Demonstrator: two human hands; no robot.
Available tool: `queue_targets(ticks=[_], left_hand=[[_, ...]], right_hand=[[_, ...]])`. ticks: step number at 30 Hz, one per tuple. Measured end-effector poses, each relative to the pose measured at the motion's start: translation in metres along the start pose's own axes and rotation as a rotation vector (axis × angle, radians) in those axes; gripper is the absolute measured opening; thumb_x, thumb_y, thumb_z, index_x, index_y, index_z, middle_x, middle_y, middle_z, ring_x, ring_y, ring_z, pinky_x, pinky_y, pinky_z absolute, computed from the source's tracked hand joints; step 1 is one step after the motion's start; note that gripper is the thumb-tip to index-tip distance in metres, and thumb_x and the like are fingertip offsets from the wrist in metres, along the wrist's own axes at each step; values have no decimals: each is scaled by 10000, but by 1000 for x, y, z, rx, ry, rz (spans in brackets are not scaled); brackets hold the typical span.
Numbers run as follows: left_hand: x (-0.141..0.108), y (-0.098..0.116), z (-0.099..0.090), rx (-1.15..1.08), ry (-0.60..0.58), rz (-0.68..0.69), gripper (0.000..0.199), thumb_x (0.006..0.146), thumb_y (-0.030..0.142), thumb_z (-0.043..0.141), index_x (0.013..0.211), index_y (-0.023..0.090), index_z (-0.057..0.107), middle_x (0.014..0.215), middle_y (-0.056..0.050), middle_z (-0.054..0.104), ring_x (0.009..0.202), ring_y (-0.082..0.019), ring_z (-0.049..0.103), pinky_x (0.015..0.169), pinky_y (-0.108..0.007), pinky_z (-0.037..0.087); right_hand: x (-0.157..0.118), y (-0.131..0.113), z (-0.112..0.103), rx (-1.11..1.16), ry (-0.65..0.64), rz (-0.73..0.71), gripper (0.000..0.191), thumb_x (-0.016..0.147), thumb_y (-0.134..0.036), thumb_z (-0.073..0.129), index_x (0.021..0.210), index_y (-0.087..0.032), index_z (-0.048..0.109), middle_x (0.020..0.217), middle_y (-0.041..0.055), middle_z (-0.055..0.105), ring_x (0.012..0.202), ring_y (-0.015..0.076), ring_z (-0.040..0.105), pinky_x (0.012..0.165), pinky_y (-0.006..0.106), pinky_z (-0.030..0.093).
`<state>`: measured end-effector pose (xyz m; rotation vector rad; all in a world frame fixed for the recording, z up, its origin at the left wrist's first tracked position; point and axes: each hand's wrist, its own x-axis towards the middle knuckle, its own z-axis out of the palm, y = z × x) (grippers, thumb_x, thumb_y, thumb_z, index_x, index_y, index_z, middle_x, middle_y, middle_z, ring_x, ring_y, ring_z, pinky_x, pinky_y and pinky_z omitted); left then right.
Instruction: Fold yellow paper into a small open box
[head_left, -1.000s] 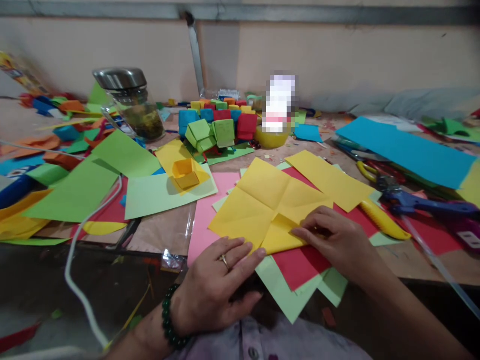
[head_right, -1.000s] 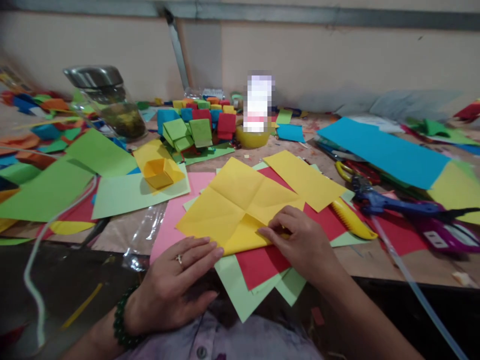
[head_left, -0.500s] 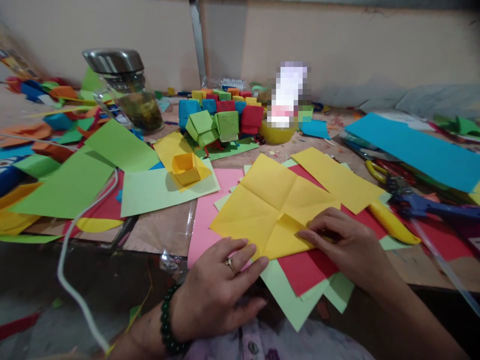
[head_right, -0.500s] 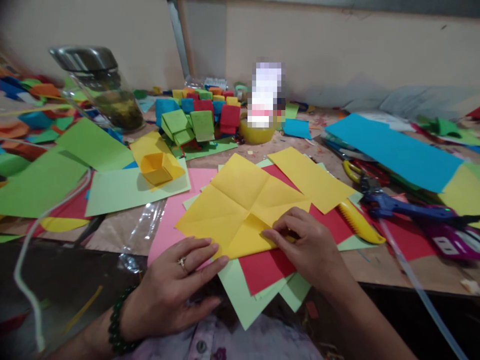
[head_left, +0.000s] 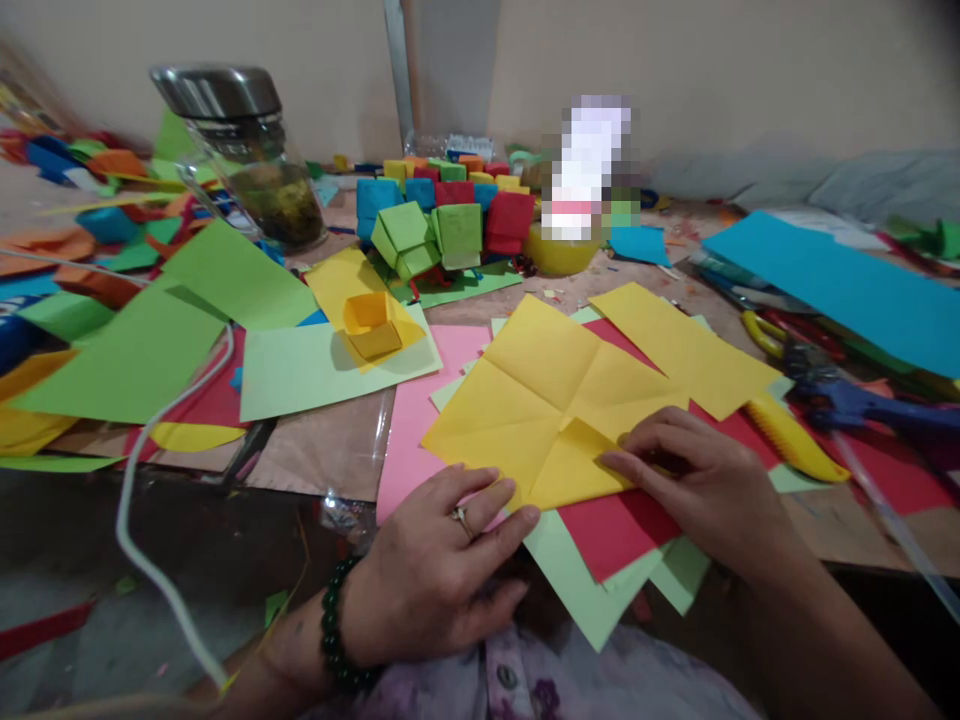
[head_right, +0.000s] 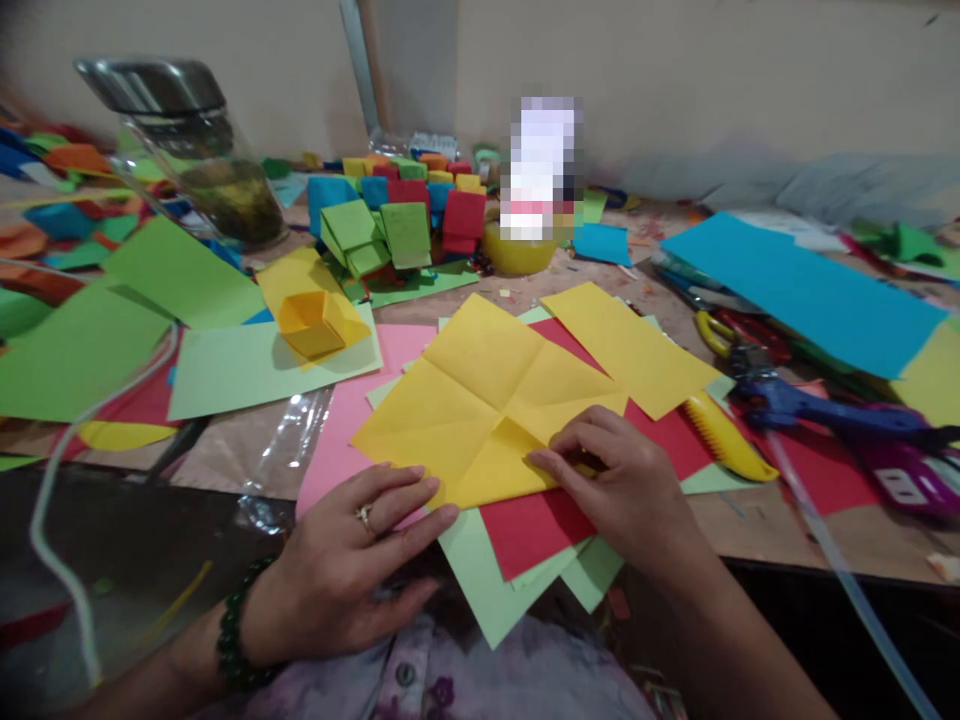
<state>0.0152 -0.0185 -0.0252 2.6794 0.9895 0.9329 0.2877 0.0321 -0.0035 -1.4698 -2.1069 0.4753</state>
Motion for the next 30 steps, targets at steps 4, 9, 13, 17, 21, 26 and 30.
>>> queue_targets(ticks=[4,9,13,17,21,26,30], left_hand=[[0,1,-1,-14,2,0,423,774,272,652,1159,97,656,1117,-151,685,1056,-294,613,902,-470,562],[1,2,-1,-30,0,-16,423,759,232,652,1160,97,657,1122,-141,683,1063,-293,599,907,-461,560],[4,3,-2,-30,4,-20,398,759,217,649,1137,93,664,1112,-137,684,1057,-292,594,902,-458,562],[5,5,-3,-31,4,-30,380,763,220,646,1120,91,667,1103,-133,686,1041,-288,595,890,-447,566],[6,6,-3,-26,0,-38,381,765,219,640,1126,98,663,1113,-129,683,1042,-285,592,892,-449,562],[7,5,-3,-25,2,-36,377,772,228,632,1126,99,655,1112,-131,680,1042,-281,583,882,-439,555],[7,8,-5,-15,-27,-38,387,793,238,612,1152,96,634,1207,-128,653,1069,-283,560,910,-445,520]], right_hand=[[-1,0,0,2,-1,-9,211,845,-343,665,696,-200,621,746,25,601,675,153,583,572,274,451],[-1,1,-1,9,-13,3,208,850,-325,661,693,-199,608,744,21,592,673,150,574,582,279,442],[0,3,0,20,-33,7,215,854,-331,655,694,-198,600,744,25,590,683,154,571,594,284,444],[1,3,0,22,-33,25,230,850,-343,657,681,-201,592,733,21,587,677,153,568,587,283,440],[3,2,-1,15,-52,54,258,847,-378,653,670,-204,584,726,19,587,661,152,569,566,279,438],[4,3,-1,-2,-43,90,296,821,-446,662,677,-207,561,711,21,595,599,147,558,525,275,440],[4,4,0,-3,-29,105,281,806,-443,674,707,-210,553,714,21,609,595,150,568,533,276,456]])
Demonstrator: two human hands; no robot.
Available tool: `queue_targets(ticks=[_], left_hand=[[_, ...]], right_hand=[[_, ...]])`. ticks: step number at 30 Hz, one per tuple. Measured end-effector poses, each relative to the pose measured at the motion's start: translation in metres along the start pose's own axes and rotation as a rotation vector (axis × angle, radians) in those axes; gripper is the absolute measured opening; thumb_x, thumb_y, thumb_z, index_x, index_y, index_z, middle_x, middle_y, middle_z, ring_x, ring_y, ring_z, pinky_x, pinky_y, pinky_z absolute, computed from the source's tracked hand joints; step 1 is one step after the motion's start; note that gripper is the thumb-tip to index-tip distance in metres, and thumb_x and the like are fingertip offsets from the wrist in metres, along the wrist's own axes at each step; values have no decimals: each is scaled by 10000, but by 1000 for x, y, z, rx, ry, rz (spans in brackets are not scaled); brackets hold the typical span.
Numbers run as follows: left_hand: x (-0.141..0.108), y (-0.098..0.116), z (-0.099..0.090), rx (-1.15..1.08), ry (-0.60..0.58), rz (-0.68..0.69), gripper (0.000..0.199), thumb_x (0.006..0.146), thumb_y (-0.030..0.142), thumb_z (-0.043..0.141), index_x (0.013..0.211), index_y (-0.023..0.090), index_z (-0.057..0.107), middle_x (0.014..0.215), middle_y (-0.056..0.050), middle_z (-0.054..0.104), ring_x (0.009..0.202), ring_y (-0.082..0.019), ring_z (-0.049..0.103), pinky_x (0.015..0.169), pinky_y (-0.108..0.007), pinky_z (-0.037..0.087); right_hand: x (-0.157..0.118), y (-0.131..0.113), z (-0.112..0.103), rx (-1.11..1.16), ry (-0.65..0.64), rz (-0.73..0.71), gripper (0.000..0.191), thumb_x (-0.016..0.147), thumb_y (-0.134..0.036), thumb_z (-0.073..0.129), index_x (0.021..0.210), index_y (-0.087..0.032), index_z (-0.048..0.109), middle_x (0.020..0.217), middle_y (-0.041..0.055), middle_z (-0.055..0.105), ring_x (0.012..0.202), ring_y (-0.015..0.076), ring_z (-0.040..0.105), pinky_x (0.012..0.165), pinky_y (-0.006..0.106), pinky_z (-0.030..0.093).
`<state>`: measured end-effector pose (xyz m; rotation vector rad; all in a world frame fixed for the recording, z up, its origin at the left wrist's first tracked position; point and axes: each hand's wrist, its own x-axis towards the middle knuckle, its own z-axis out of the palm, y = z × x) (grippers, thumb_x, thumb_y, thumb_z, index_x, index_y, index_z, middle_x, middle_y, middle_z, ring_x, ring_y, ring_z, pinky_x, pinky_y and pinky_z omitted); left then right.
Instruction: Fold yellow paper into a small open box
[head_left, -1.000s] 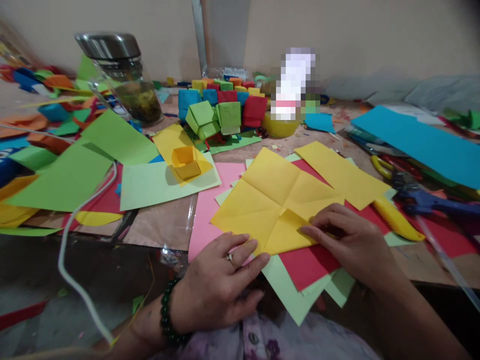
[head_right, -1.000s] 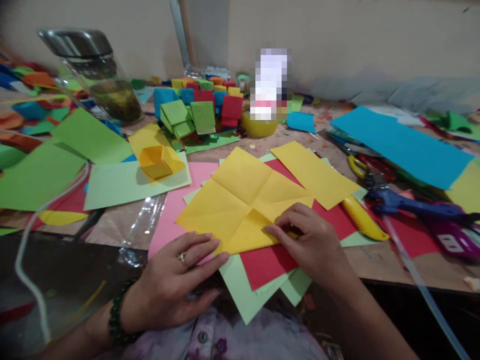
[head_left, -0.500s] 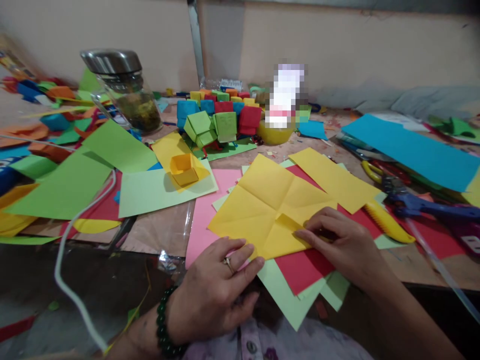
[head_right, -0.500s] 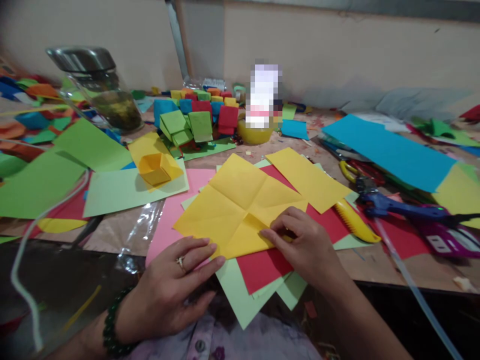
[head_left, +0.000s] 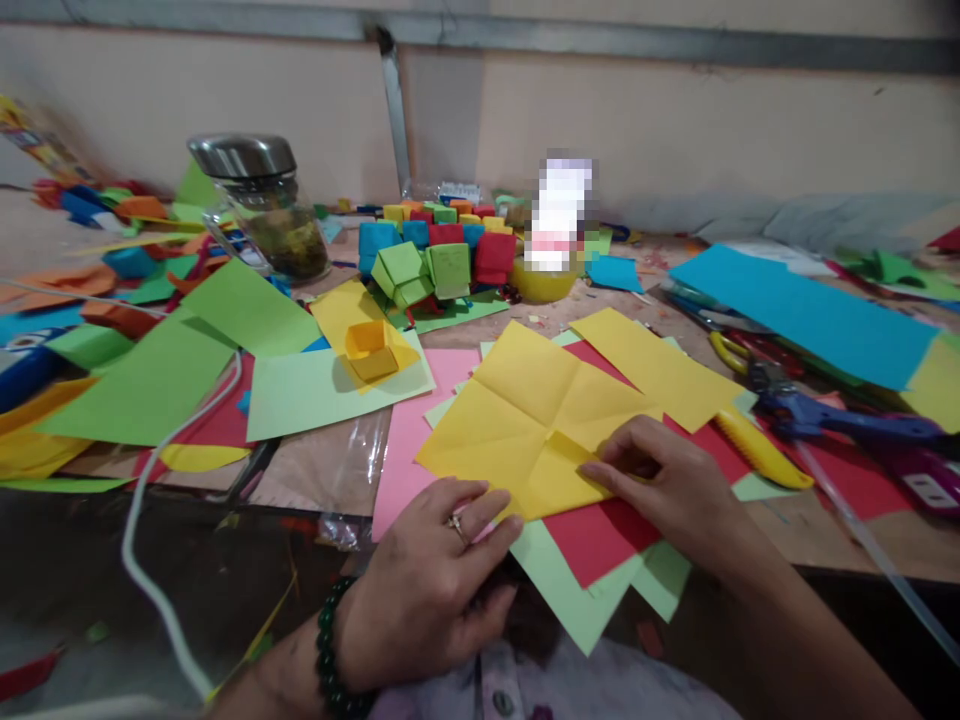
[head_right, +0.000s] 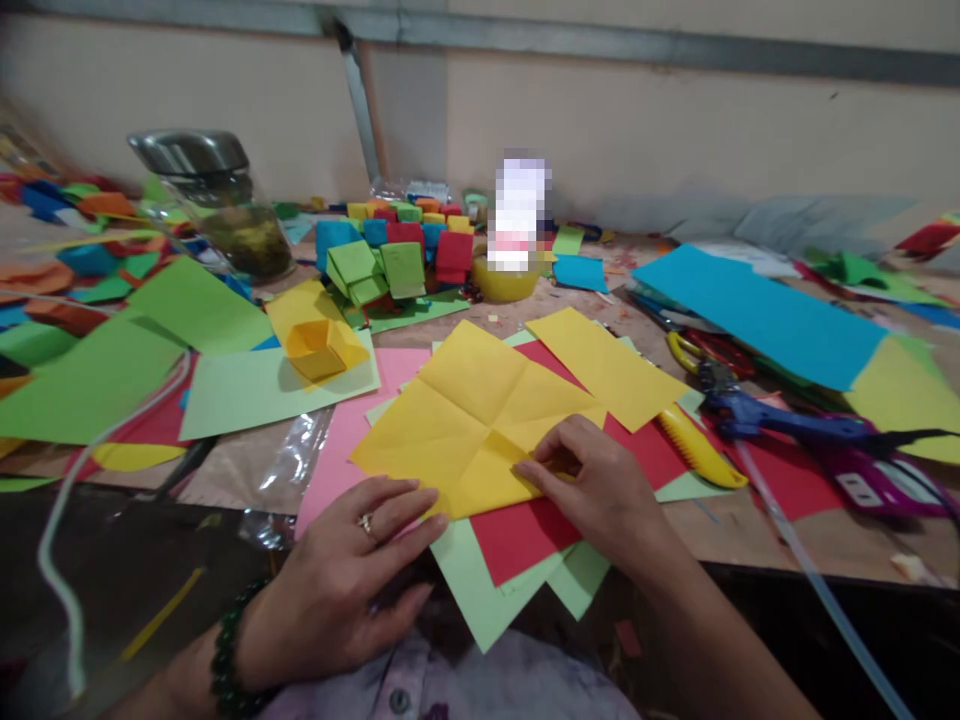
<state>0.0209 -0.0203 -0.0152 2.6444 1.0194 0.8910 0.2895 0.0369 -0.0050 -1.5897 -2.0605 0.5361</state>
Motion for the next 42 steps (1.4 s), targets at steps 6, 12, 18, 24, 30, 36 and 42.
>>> queue_targets(ticks=[6,12,18,24,30,36,42], left_hand=[[9,11,-5,55,-99,-3,395,823,317,575,1137,82,626,1165,-114,682,975,-292,571,854,-479,471],[30,19,0,49,-185,-68,505,823,532,567,1091,110,634,895,-103,671,831,-273,544,721,-422,455],[37,24,14,113,-203,-86,990,654,910,343,1130,84,608,920,-115,628,824,-271,534,785,-441,426],[35,30,17,181,-220,-53,1010,647,909,342,1112,51,604,942,-125,611,863,-282,521,805,-437,417],[29,24,39,346,-88,15,644,785,637,590,1102,76,599,876,-88,608,779,-240,520,782,-421,408],[27,-13,90,533,87,193,186,873,309,630,812,136,597,704,-25,564,652,-175,505,700,-349,395],[24,-12,92,547,104,179,169,889,307,608,876,140,585,699,-20,569,639,-175,519,676,-340,404]], right_hand=[[1,3,2,16,-12,9,253,796,-398,690,699,-211,549,710,13,605,601,149,567,537,276,450],[1,3,3,21,-1,-9,262,786,-391,700,676,-206,550,682,6,594,592,149,553,537,279,431],[2,4,3,-16,21,-71,297,809,-440,667,673,-200,557,680,13,602,579,144,547,521,272,430],[-2,-16,-1,-154,17,-359,126,886,-230,563,799,-195,647,818,57,664,779,191,601,651,306,466],[-26,-38,10,-214,19,-779,323,904,-59,344,718,-175,581,689,36,608,701,160,538,787,369,439],[-21,-22,28,-349,223,-853,230,939,-120,419,810,-169,603,721,47,638,709,170,563,698,316,440],[-27,-25,30,-370,300,-827,253,935,-96,403,831,-163,624,725,50,644,703,179,576,710,328,459]])
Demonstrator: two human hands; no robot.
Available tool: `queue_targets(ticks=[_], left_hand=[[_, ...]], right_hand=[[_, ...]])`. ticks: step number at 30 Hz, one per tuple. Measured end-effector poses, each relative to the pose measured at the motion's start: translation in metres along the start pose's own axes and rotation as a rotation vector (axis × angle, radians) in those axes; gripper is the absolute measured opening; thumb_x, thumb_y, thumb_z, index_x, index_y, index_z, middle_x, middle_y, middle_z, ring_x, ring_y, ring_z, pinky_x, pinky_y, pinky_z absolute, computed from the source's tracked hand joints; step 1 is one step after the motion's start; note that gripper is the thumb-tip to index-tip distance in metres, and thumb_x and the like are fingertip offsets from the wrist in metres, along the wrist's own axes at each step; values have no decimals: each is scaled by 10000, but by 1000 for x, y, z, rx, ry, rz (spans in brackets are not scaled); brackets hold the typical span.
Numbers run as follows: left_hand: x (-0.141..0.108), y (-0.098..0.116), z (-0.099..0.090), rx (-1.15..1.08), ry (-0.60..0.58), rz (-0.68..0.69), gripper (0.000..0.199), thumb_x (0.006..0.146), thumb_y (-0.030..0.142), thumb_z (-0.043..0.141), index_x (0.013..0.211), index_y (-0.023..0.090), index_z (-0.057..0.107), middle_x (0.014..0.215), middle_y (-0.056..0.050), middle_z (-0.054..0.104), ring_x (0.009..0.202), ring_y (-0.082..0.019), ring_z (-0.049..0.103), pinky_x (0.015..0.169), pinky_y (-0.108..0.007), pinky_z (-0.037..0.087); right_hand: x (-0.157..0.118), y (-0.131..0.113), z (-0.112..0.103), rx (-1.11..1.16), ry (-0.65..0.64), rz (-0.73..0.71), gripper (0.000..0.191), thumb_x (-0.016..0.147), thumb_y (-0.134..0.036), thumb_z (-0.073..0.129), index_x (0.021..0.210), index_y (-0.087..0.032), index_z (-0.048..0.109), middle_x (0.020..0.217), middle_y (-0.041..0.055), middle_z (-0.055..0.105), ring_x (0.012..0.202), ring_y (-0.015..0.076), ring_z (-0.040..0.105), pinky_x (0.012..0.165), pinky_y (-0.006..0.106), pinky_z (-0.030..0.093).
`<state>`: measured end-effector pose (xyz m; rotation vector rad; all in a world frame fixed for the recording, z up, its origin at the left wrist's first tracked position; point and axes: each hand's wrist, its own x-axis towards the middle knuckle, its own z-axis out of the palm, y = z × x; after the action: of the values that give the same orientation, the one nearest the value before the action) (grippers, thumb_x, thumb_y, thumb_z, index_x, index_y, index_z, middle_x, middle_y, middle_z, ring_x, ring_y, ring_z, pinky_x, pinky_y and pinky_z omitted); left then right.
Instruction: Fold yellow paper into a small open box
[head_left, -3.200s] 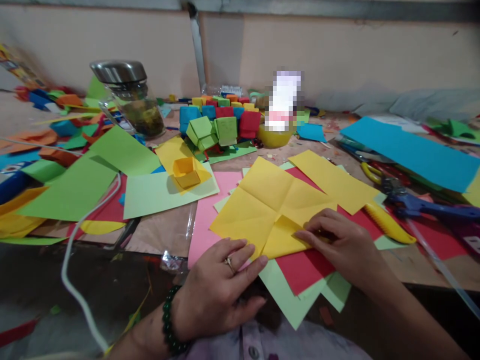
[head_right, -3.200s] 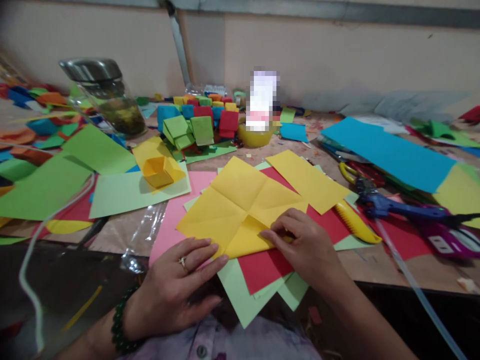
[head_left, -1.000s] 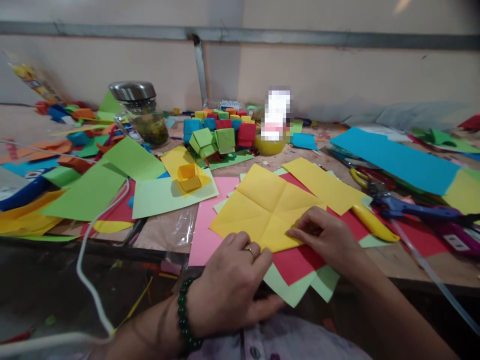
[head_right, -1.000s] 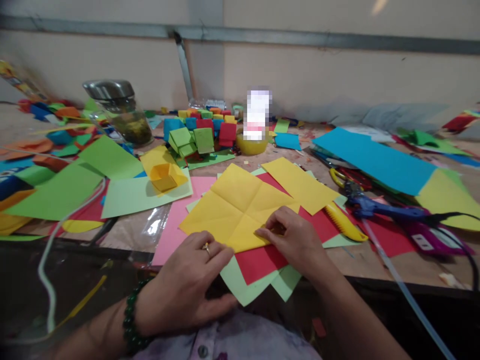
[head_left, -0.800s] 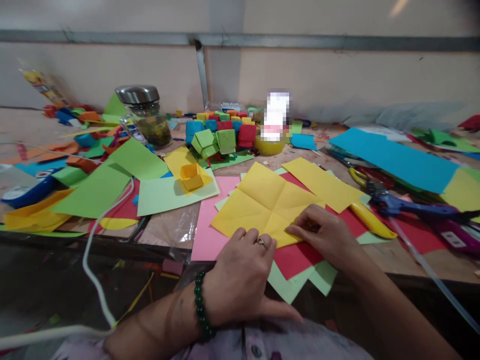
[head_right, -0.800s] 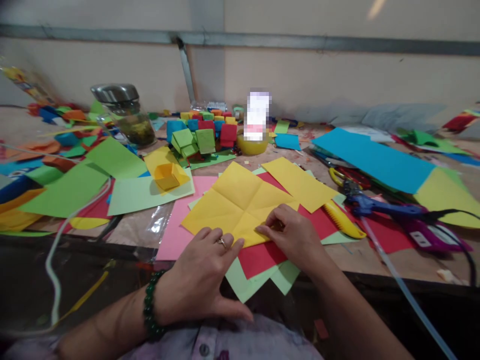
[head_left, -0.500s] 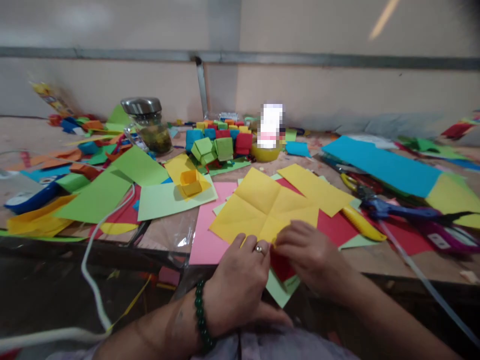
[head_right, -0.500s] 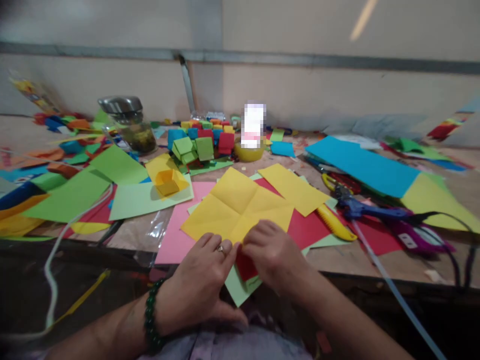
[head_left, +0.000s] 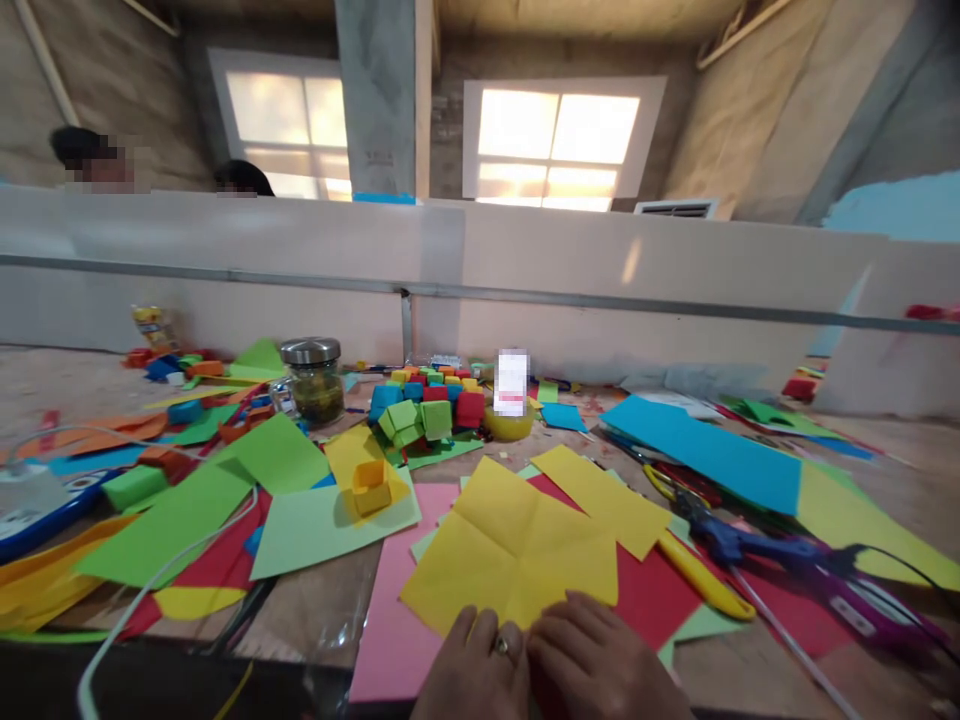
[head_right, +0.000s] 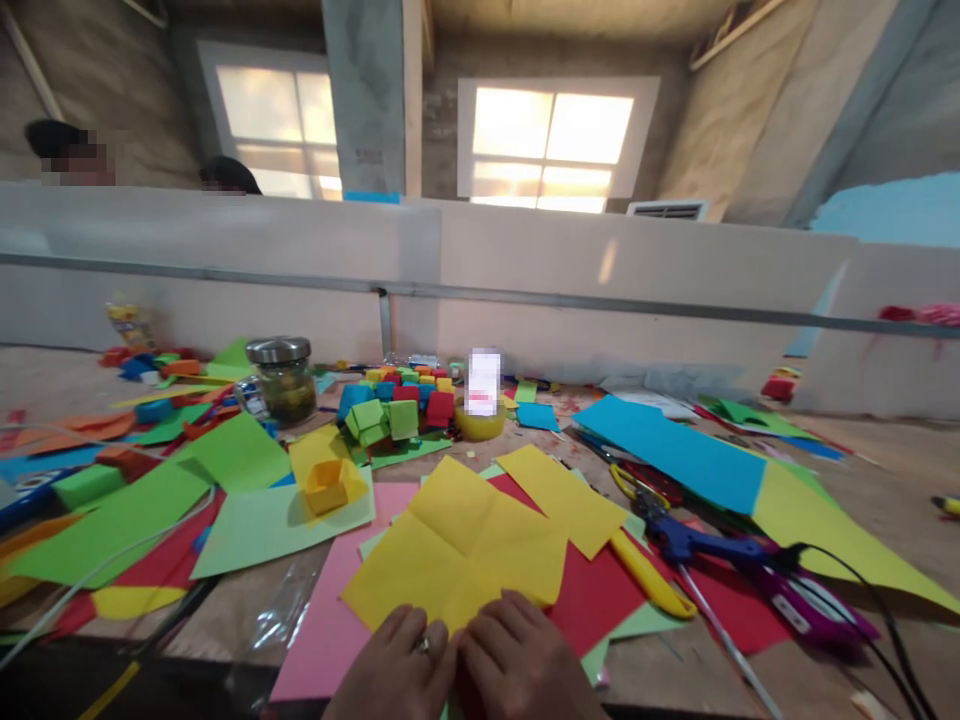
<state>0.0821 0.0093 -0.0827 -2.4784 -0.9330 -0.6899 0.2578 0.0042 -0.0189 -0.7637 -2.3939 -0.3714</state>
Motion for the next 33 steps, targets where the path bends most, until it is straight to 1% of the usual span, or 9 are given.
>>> queue_targets(ticks=[5,8,12,17,20,21,26,30,33], left_hand=[[1,0,-4,21,-3,-8,166,861,234,623,978,128,573,717,-24,587,637,-192,524,652,-347,416],[0,-1,-6,22,6,-1,190,862,243,629,1004,128,580,734,-32,603,648,-193,531,673,-352,429],[0,-5,-13,16,-9,3,234,881,240,625,1085,139,574,793,-36,626,712,-187,563,740,-352,442],[3,-8,-24,11,9,10,244,868,249,647,1081,150,577,781,-19,621,688,-170,560,747,-339,453],[5,-8,-31,13,-4,-10,250,859,223,657,1086,156,578,808,-25,628,709,-169,569,767,-332,464],[5,-8,-33,13,-9,-18,255,857,213,658,1093,159,578,824,-27,633,719,-169,573,781,-333,469],[-1,-5,-26,30,14,-15,240,858,187,645,1091,166,593,828,-20,654,711,-163,570,873,-363,476],[-19,-8,-14,74,123,-38,154,858,115,606,997,178,623,793,5,677,682,-148,561,956,-357,446],[-34,-15,-17,89,165,-57,161,864,113,586,997,197,622,863,17,709,766,-155,594,988,-335,418]], right_hand=[[-4,1,3,-55,23,-4,295,941,-91,383,795,-158,631,714,61,632,784,198,592,722,315,479],[-6,1,2,-60,-14,-18,304,940,-104,402,730,-165,613,696,56,625,762,191,589,716,312,488],[-9,2,-2,-26,-34,12,277,946,-127,417,788,-166,641,723,58,651,762,178,601,715,294,509],[-17,10,3,14,92,18,291,946,-118,395,839,-171,661,777,65,713,774,163,646,717,250,539],[-30,21,3,-5,213,35,344,918,-79,353,832,-189,667,756,73,729,757,173,674,692,257,562],[-36,26,0,-14,220,52,351,901,-63,350,847,-193,672,767,77,737,765,177,685,696,261,571],[-62,48,-17,-7,22,100,352,818,-25,439,987,-210,687,939,86,760,879,194,716,775,269,596],[-68,50,-19,48,17,135,346,790,-15,466,983,-208,678,950,91,753,880,205,716,762,289,604],[-65,46,-18,89,44,162,350,786,-1,456,965,-210,672,936,90,747,872,203,713,737,284,603]])
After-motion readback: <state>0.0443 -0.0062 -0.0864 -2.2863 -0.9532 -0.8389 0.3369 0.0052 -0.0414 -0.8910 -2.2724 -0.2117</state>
